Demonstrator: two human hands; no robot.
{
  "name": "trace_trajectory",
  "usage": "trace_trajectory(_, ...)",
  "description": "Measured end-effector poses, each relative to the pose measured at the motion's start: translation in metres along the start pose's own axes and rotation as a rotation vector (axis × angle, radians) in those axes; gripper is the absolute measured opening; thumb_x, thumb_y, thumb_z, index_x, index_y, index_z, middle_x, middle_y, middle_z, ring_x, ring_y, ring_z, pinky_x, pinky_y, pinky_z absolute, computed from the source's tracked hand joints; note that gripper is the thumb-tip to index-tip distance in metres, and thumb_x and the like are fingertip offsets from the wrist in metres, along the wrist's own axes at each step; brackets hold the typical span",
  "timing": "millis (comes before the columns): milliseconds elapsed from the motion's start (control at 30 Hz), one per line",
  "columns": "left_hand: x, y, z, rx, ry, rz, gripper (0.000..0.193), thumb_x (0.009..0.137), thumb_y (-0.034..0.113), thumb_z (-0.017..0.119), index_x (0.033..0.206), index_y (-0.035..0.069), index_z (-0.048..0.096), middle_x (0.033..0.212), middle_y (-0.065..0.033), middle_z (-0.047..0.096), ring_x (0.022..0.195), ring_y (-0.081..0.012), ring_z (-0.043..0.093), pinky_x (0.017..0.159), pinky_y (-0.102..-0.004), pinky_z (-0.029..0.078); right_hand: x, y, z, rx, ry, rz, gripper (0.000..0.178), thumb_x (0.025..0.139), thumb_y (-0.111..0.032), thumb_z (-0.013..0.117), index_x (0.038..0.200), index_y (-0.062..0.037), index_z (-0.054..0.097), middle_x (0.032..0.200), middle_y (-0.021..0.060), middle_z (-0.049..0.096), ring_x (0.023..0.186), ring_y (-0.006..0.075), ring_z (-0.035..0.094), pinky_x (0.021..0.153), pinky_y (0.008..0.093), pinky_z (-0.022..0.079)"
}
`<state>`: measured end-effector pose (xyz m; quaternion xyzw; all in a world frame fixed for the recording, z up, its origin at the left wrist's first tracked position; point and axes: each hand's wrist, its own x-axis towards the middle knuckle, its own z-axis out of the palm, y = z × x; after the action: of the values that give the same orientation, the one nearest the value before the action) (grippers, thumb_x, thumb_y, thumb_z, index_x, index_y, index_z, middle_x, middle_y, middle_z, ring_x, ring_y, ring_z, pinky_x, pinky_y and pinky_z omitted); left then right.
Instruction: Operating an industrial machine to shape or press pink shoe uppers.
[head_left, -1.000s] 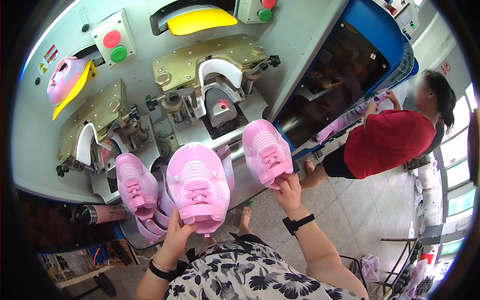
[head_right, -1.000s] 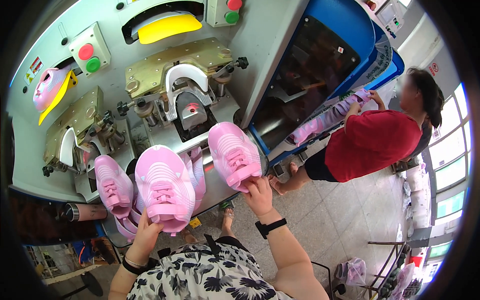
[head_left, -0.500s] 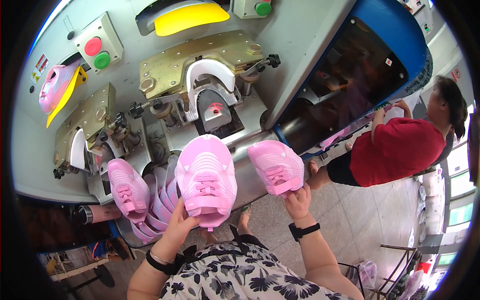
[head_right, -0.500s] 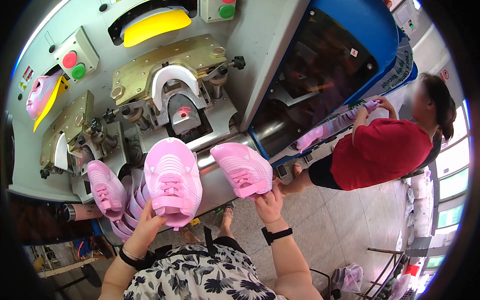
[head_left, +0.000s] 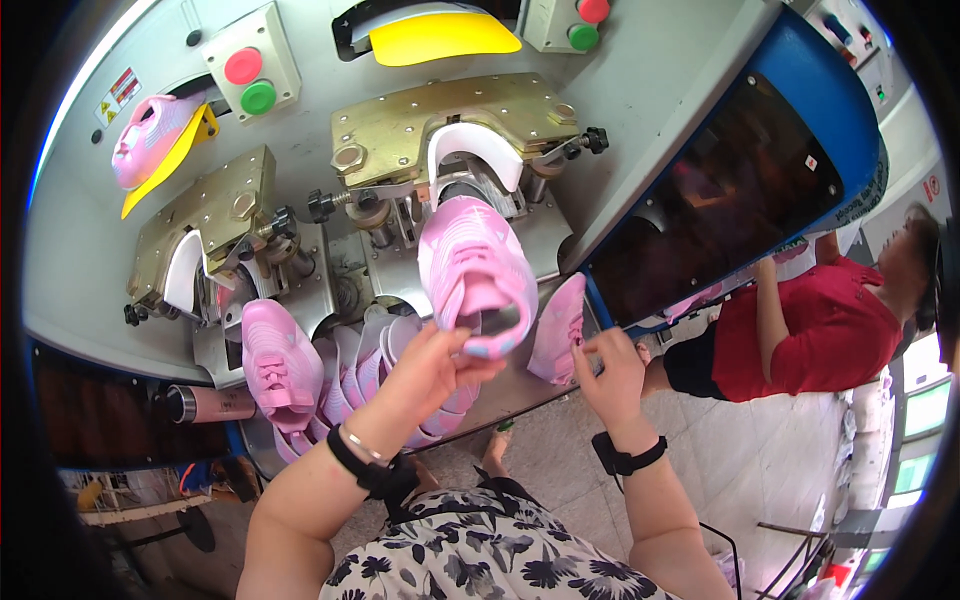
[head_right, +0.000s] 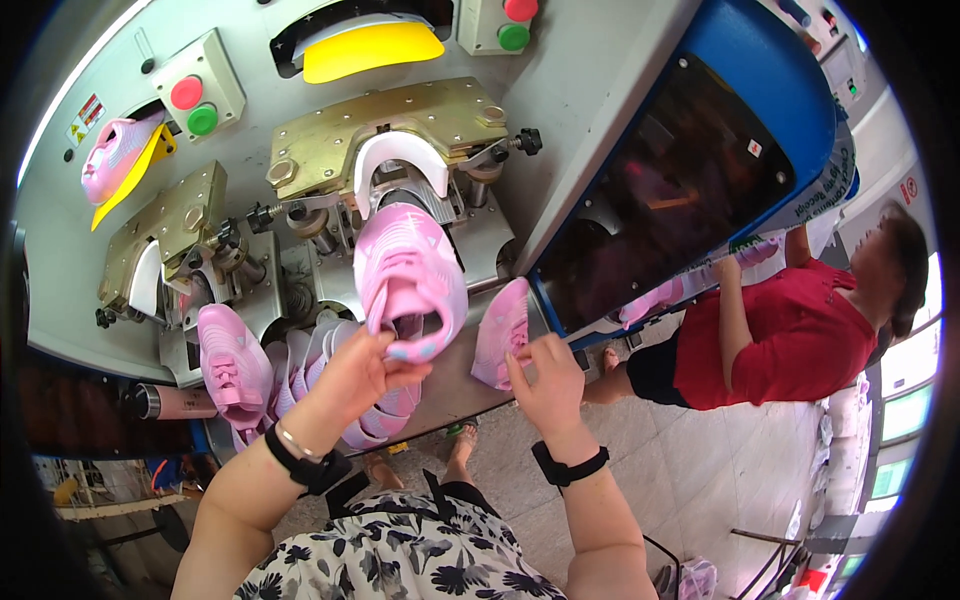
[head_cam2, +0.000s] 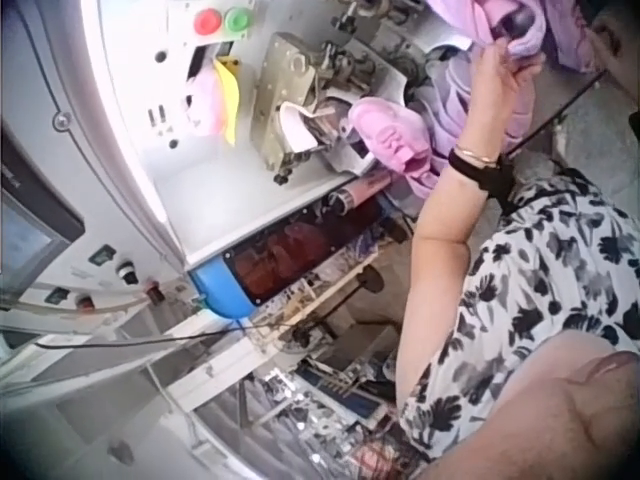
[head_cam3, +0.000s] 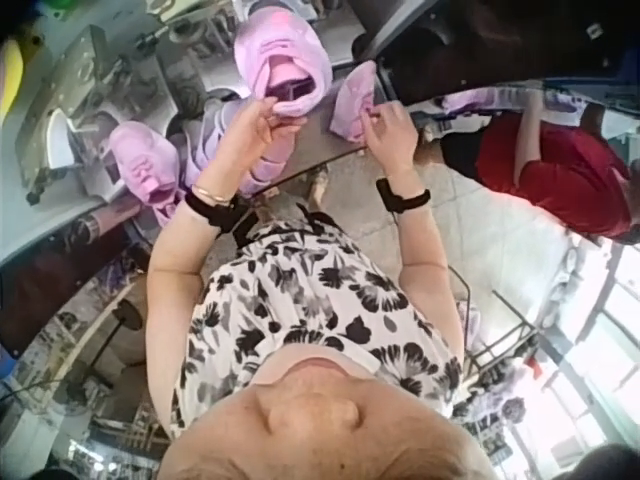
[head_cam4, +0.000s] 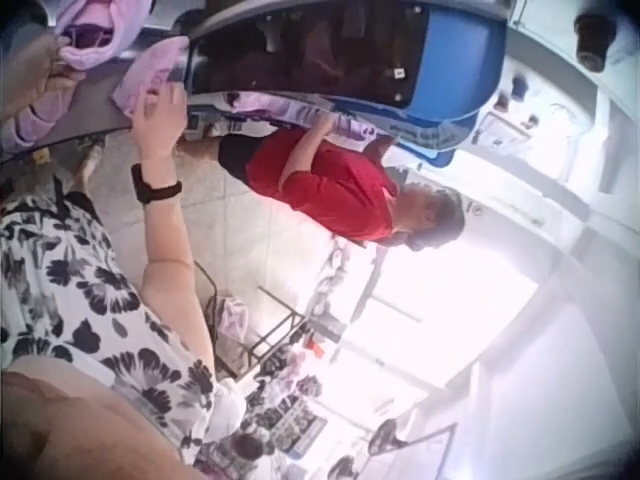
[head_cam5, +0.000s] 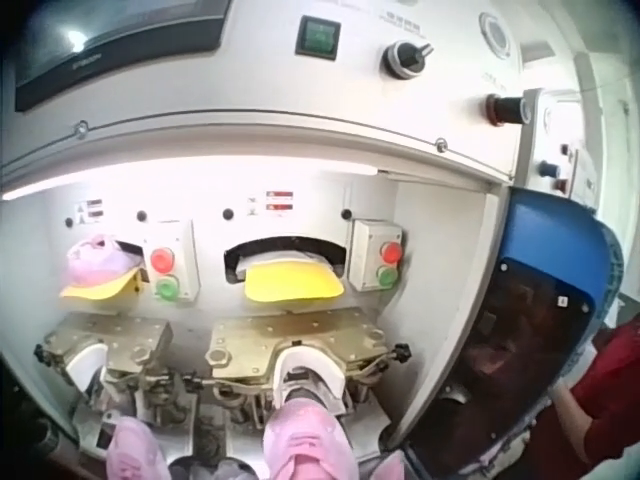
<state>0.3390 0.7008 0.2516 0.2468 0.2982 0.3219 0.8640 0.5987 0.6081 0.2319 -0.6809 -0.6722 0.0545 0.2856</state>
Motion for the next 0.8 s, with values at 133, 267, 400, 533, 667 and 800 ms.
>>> trace_trajectory(133, 0.025, 0.0, 0.015, -0.059, -0.014, 0.067, 0.037, 0.101, 0.026, 0.053, 0.124, -0.002, 0.047, 0.113, -0.0163, 0.064, 0.098, -0.029, 0.068, 0.081, -0.0348, 0.059, 0.068, -0.052, -0.015, 0.204, 0.155, -0.253, 0.039, 0.082, -0.02, 0.07, 0.118, -0.0066, 0.061, 0.119, 0.0162, 0.059, 0.11, 0.0355, 0.056, 0.092, 0.043, 0.046)
trace_trajectory(267, 0.035, -0.009, 0.027, -0.027, 0.116, 0.123, 0.039, 0.101, 0.028, 0.051, 0.129, 0.002, 0.043, 0.113, -0.0128, 0.062, 0.095, -0.0215, 0.068, 0.08, -0.0342, 0.058, 0.126, -0.09, 0.005, 0.191, 0.163, -0.422, 0.042, 0.083, -0.026, 0.069, 0.121, -0.0087, 0.063, 0.125, 0.0164, 0.058, 0.118, 0.0369, 0.051, 0.096, 0.0473, 0.045)
trace_trajectory(400, 0.04, -0.01, 0.027, 0.005, 0.108, 0.161, 0.04, 0.102, 0.03, 0.049, 0.13, 0.002, 0.041, 0.114, -0.0124, 0.061, 0.096, -0.0218, 0.068, 0.079, -0.0345, 0.058, 0.144, -0.098, 0.023, 0.173, -0.017, -0.353, 0.036, 0.082, -0.031, 0.069, 0.111, -0.0109, 0.069, 0.122, 0.0132, 0.059, 0.117, 0.0348, 0.053, 0.094, 0.047, 0.047)
trace_trajectory(533, 0.041, -0.004, 0.024, 0.028, 0.145, 0.179, 0.041, 0.103, 0.031, 0.045, 0.129, 0.0, 0.042, 0.112, -0.0138, 0.063, 0.095, -0.0234, 0.068, 0.08, -0.0355, 0.057, 0.15, -0.096, 0.032, 0.19, -0.034, -0.318, 0.03, 0.081, -0.03, 0.068, 0.104, -0.011, 0.07, 0.114, 0.0102, 0.062, 0.11, 0.0323, 0.058, 0.087, 0.0461, 0.05)
trace_trajectory(667, 0.042, -0.001, 0.025, 0.028, 0.159, 0.158, 0.04, 0.103, 0.03, 0.045, 0.128, 0.0, 0.043, 0.11, -0.0148, 0.064, 0.095, -0.0259, 0.068, 0.081, -0.036, 0.058, 0.154, -0.094, 0.037, 0.176, 0.006, -0.351, 0.028, 0.08, -0.027, 0.068, 0.103, -0.0111, 0.069, 0.111, 0.0098, 0.063, 0.107, 0.0323, 0.059, 0.084, 0.0462, 0.051)
trace_trajectory(800, 0.043, -0.003, 0.027, 0.031, 0.182, 0.173, 0.035, 0.104, 0.032, 0.042, 0.122, 0.003, 0.052, 0.106, -0.0094, 0.067, 0.092, -0.0197, 0.069, 0.076, -0.0331, 0.058, 0.154, -0.093, 0.04, 0.187, -0.005, -0.344, 0.026, 0.08, -0.025, 0.066, 0.102, -0.0108, 0.069, 0.11, 0.0101, 0.063, 0.108, 0.0324, 0.058, 0.084, 0.0469, 0.051)
